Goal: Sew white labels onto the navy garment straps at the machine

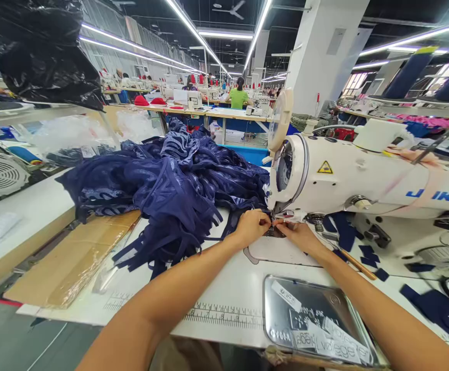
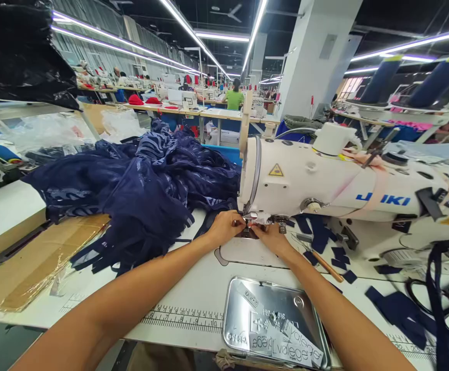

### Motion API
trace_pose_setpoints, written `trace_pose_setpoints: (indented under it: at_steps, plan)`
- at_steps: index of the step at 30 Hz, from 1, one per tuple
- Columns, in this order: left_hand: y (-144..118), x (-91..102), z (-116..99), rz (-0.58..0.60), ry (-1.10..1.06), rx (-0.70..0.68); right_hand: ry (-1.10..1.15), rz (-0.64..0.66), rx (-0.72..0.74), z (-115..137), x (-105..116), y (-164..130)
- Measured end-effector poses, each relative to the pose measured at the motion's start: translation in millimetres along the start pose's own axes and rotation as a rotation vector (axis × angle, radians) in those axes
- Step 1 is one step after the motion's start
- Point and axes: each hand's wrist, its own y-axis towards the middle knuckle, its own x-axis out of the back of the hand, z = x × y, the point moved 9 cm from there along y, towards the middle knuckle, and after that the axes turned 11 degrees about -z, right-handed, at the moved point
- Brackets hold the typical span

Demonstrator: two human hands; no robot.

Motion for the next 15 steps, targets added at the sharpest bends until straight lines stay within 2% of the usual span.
trace_pose_setpoints:
  at_steps: [7, 15]
  plan:
    - [0.8, -2.7, -0.4, 0.002, 0.016, -0.032, 0.057, 0.052, -0.059, -0.1, -3.2, -1.2]
    - [1.5, -3.9, -1.2, 0.017, 0.039, -0.044, 0.074, 0.047, -0.036, -4.2, -3.7, -0.5]
